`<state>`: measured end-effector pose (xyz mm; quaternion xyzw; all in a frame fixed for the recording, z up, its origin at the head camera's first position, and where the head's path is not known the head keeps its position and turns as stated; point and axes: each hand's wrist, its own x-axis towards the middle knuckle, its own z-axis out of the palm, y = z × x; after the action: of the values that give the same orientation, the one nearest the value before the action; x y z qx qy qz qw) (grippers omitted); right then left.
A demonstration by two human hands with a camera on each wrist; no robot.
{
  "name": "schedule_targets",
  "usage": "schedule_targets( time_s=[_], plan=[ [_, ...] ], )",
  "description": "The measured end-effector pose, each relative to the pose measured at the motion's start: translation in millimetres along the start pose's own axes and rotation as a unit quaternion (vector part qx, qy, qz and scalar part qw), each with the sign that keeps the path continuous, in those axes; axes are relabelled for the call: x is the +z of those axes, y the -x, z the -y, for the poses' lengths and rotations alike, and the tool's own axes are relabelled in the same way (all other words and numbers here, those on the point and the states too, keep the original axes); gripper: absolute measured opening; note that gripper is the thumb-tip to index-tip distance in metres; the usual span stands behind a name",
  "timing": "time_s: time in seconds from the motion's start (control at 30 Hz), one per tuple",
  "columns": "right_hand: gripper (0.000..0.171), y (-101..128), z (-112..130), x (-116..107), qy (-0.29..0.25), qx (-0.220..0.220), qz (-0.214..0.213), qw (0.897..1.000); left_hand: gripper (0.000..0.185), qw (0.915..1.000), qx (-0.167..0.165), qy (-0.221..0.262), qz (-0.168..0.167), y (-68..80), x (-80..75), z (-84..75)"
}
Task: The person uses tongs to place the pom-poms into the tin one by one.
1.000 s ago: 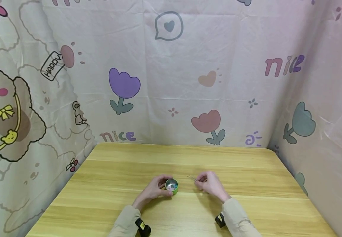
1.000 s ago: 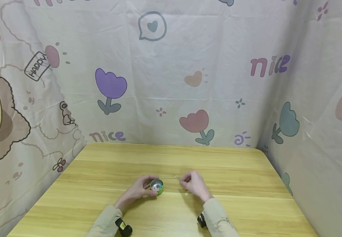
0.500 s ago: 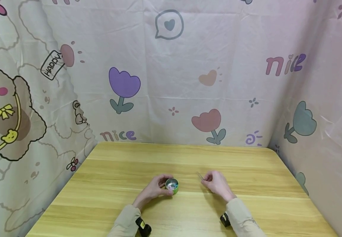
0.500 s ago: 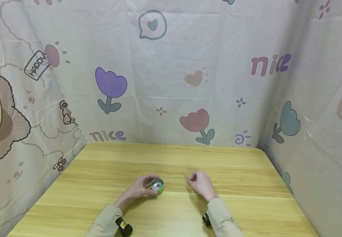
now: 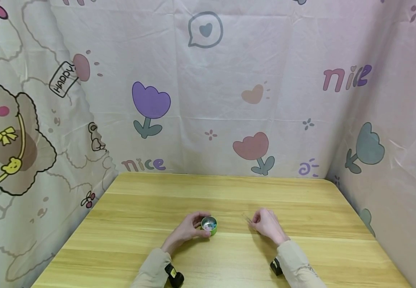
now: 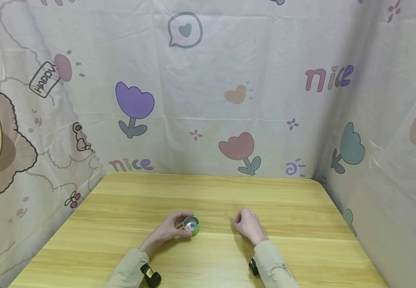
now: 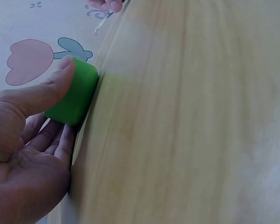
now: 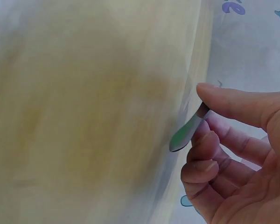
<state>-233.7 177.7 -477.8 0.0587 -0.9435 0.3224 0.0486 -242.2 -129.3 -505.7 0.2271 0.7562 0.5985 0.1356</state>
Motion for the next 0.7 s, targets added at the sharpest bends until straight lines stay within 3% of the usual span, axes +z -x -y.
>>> schedule_targets(
  time_s=[0.33, 0.7],
  plan=[
    [0.024, 2.1, 0.1, -0.7, -0.016, 0.014, 0.022, 1.0, 0.065, 1.0, 0.003, -0.005, -0.001, -0.1, -1.0, -0.1],
    [0.022, 0.6, -3.9, -4.0, -0.022, 0.009, 0.023, 0.999, 0.079, 0.9999, 0.003, -0.003, -0.015, 0.9, 0.3, 1.3]
  ],
)
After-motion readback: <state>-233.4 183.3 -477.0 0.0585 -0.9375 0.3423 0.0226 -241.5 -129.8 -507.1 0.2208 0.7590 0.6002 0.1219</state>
